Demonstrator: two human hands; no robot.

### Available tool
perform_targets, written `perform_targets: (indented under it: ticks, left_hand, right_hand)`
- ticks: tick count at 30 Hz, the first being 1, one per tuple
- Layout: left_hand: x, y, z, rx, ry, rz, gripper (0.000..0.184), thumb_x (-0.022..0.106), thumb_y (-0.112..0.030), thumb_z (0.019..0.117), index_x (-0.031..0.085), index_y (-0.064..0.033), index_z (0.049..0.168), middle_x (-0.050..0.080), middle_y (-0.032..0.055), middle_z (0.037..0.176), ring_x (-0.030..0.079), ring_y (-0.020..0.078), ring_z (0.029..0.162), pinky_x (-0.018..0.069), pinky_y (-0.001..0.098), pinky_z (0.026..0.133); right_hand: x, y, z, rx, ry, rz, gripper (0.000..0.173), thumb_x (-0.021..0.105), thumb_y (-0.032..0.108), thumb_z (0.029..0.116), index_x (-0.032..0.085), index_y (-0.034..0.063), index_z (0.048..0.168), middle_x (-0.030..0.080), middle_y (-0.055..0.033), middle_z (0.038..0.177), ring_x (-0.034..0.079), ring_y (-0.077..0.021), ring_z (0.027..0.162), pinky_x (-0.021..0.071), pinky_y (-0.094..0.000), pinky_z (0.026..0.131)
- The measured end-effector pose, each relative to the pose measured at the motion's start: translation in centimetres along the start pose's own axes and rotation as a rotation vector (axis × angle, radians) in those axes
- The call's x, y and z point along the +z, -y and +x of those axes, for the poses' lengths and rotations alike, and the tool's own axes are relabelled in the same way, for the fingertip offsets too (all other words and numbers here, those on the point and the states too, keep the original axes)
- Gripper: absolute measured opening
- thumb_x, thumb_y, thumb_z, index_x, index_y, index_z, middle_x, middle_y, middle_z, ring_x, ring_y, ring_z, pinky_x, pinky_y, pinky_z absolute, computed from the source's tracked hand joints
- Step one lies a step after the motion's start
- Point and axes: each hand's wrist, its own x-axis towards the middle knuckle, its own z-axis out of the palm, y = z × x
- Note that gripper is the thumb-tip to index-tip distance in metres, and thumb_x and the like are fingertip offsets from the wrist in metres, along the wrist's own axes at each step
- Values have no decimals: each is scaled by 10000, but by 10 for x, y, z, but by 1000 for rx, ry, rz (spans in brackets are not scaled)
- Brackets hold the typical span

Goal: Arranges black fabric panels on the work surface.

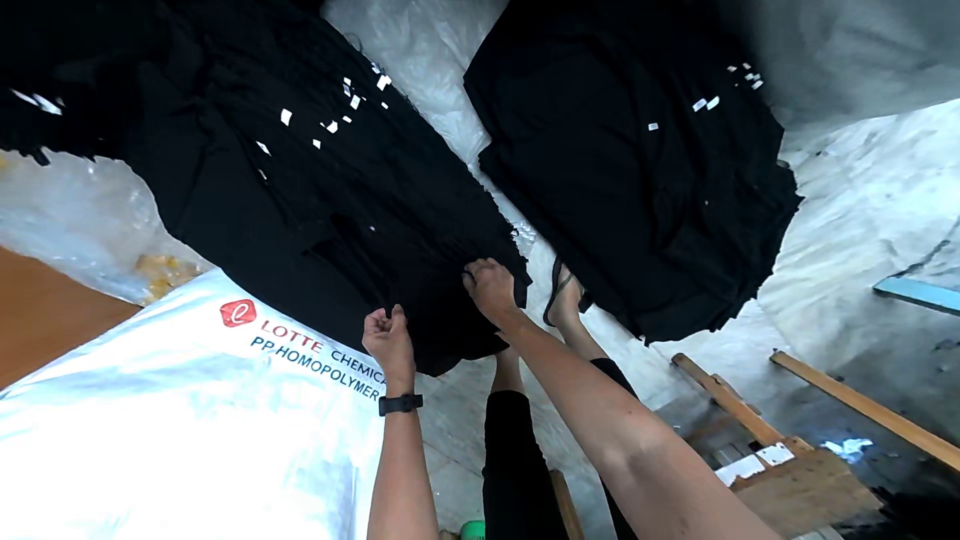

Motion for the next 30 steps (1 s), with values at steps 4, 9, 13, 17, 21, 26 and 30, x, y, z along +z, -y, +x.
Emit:
perform_targets:
  ticks: [4, 9, 13, 17, 21, 26, 30]
  left_hand:
    - [-2, -2, 2, -42, 19, 62, 138, 645, -39, 969, 562, 65, 1004, 514, -5, 712, 538, 30, 621, 505, 215, 656]
    - [-1, -4, -1, 126, 118, 278, 270, 534, 30, 997, 494, 111, 1251, 614, 220, 1011, 628, 199, 761, 547, 357, 734]
    - [16, -25, 6, 233, 292, 516, 256, 485, 34, 1012, 719, 54, 1114, 606, 308, 1165, 595, 429, 1087, 485, 538, 944]
    - [44, -35, 10, 221, 274, 586, 430, 720, -355, 953, 675, 38, 1121, 526, 281, 1328, 594, 404, 1139, 518, 535, 936]
    - [43, -40, 15, 175, 279, 670, 295, 628, -224, 1003, 660, 58, 1082, 543, 277, 1321, 606, 422, 1133, 521, 571, 921]
    - [6, -40, 25, -30, 169, 841, 344, 633, -200, 995, 652, 67, 1210, 591, 302, 1322, 590, 463, 1214, 480, 632, 982]
    - [20, -32, 20, 288, 254, 705, 402, 596, -141, 1015, 528, 86, 1340, 540, 315, 1350, 624, 416, 1154, 542, 528, 958]
  right_hand:
    - [-3, -9, -7, 208, 70, 483, 171, 657, 86, 989, 705, -67, 1049, 684, -219, 1044, 636, -329, 981, 505, -495, 885]
    - [-4, -8, -14, 169, 132, 562, 154, 660, 56, 986, 701, -72, 1061, 696, -197, 1006, 650, -254, 876, 534, -420, 829]
    - [1, -5, -29, -91, 41, 248, 127, 706, 56, 926, 758, -51, 972, 707, -220, 1040, 655, -391, 1039, 518, -544, 911]
    - [20, 6, -43, -237, -107, 134, 83, 724, 17, 875, 760, -56, 892, 713, -222, 980, 677, -406, 987, 550, -533, 832]
    - [25, 12, -44, -156, -19, 169, 123, 687, 22, 914, 757, -63, 969, 707, -222, 1052, 663, -395, 1045, 547, -512, 888]
    - [32, 16, -44, -62, 573, 139, 476, 551, 337, 1047, 572, 133, 1477, 507, -124, 1546, 450, -364, 1425, 366, -592, 1125]
    - [44, 26, -47, -50, 729, 2, 497, 538, 309, 1058, 505, 153, 1529, 345, -55, 1663, 371, -336, 1471, 346, -571, 1113]
